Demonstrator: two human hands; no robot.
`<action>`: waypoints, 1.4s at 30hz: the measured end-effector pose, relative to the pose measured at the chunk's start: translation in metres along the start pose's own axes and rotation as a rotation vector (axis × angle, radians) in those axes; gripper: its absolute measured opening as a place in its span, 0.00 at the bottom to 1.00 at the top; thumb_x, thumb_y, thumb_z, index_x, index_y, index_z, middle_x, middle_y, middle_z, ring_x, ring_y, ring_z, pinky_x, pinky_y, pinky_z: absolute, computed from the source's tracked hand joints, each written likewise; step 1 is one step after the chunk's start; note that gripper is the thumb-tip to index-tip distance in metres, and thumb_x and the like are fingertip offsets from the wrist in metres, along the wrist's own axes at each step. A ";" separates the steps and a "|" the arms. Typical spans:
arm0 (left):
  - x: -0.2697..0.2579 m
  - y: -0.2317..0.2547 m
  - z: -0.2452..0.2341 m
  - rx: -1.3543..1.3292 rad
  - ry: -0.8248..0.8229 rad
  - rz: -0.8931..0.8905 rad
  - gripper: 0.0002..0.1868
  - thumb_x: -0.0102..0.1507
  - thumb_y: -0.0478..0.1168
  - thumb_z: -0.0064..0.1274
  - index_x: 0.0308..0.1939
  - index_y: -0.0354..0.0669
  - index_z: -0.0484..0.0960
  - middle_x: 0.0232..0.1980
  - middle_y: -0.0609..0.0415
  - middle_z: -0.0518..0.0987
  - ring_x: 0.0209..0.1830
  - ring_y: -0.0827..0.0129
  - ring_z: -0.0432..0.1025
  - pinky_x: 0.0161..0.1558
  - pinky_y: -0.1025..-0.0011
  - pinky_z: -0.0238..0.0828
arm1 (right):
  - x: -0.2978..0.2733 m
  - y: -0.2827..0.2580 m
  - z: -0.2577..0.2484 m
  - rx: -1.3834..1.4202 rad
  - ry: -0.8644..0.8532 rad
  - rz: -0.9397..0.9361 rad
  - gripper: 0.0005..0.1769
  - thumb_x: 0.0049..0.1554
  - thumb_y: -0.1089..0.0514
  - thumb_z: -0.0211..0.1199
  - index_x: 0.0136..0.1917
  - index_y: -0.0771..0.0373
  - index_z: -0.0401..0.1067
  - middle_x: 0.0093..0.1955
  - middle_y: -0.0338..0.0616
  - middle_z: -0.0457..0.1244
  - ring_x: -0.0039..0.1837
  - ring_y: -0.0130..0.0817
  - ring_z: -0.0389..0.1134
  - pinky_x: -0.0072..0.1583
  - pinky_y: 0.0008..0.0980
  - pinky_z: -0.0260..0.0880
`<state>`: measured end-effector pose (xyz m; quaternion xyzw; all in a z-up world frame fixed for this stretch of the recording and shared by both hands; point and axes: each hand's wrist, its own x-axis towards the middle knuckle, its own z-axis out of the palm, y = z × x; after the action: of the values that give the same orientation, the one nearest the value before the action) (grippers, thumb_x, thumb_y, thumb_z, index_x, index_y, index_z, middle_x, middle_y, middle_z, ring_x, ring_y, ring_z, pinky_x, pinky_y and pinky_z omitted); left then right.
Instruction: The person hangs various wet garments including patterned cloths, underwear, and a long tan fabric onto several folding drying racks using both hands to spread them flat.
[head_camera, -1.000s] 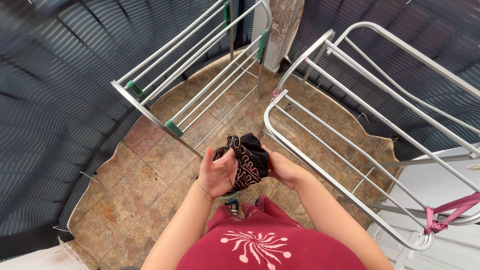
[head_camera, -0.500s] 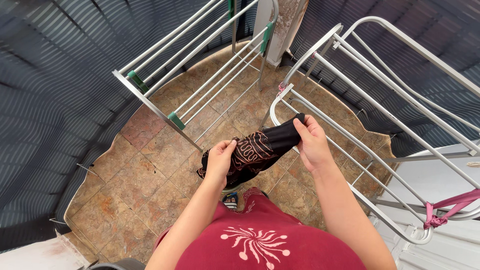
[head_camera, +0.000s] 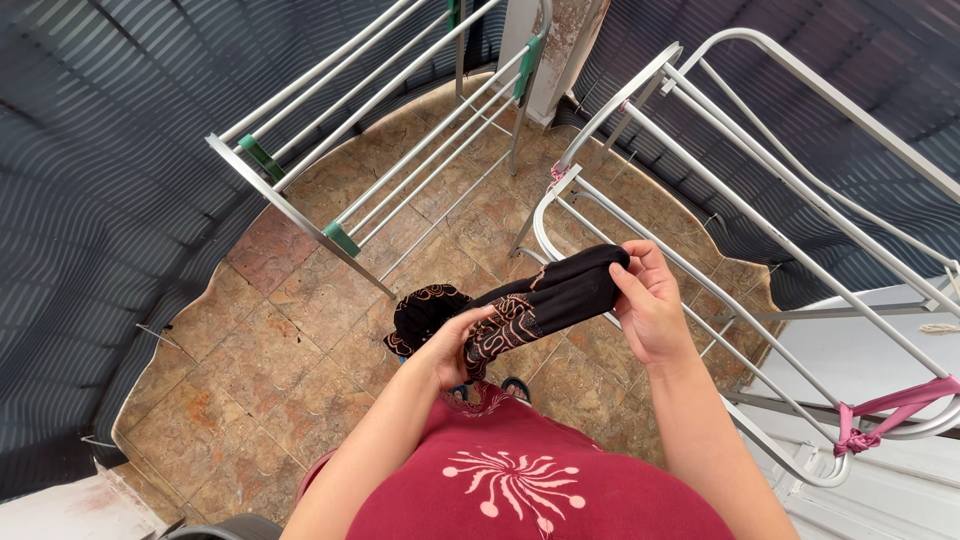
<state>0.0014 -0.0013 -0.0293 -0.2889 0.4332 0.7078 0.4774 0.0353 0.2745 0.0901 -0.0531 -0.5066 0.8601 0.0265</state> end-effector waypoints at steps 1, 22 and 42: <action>0.003 -0.004 0.004 -0.003 0.000 -0.003 0.15 0.68 0.53 0.55 0.45 0.46 0.85 0.36 0.58 0.84 0.29 0.75 0.75 0.32 0.75 0.62 | 0.000 0.002 -0.003 -0.001 0.001 0.004 0.09 0.65 0.66 0.57 0.58 0.58 0.66 0.51 0.37 0.66 0.52 0.27 0.68 0.53 0.32 0.72; -0.033 0.015 -0.001 0.065 -0.327 0.532 0.27 0.72 0.61 0.34 0.54 0.44 0.77 0.52 0.56 0.84 0.49 0.72 0.77 0.55 0.72 0.70 | -0.013 -0.003 0.013 -1.419 -0.158 -0.359 0.36 0.46 0.56 0.78 0.66 0.63 0.70 0.71 0.62 0.57 0.68 0.61 0.61 0.67 0.48 0.60; -0.075 0.055 -0.011 1.254 0.473 1.862 0.14 0.47 0.31 0.64 0.35 0.42 0.78 0.39 0.53 0.80 0.48 0.55 0.73 0.55 0.57 0.69 | -0.069 -0.092 0.018 -0.973 0.285 -0.795 0.03 0.71 0.66 0.57 0.56 0.68 0.69 0.46 0.42 0.68 0.46 0.22 0.67 0.49 0.20 0.69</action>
<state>-0.0210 -0.0529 0.0459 0.3067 0.8342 0.3739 -0.2650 0.1006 0.2970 0.1840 0.0187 -0.8112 0.4413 0.3832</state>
